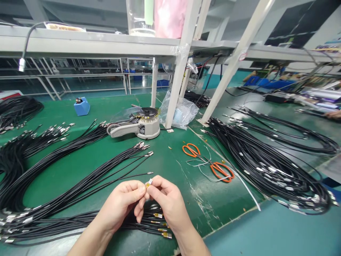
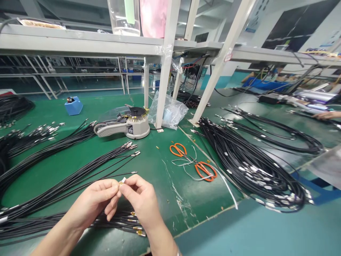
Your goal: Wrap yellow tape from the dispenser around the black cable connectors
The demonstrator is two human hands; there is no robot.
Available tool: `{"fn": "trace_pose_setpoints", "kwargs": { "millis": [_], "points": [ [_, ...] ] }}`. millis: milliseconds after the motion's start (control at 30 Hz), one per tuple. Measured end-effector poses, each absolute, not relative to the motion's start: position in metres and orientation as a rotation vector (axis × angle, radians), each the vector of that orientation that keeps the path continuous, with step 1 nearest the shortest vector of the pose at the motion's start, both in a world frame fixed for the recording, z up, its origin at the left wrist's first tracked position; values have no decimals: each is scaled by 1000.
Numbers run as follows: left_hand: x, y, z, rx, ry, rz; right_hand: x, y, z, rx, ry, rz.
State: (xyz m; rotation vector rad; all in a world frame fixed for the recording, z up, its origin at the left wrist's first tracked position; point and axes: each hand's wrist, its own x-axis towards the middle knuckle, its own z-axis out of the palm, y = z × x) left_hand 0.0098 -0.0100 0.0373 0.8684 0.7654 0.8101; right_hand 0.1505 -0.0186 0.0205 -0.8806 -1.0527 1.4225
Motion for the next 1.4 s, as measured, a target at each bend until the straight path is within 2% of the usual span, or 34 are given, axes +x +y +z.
{"fn": "trace_pose_setpoints", "kwargs": {
  "millis": [233, 400, 567, 800, 1233, 1400],
  "points": [
    [10, -12, 37, 952, 804, 731, 156, -20, 22, -872, -1220, 1220],
    [20, -22, 38, 1651, 1227, 991, 187, -22, 22, -942, -1143, 1349],
    [28, -31, 28, 2187, 1190, 1027, 199, -34, 29, -1140, -1132, 1335],
    [34, -32, 18, 2371, 1196, 1007, 191, -35, 25, -1321, -1035, 1316],
    [43, -33, 9, 2549, 1133, 1093, 197, -40, 24, -1359, -1090, 1362],
    [49, -39, 2, 2608, 1193, 892, 205, -44, 18, -1405, -1158, 1370]
  ]
}}
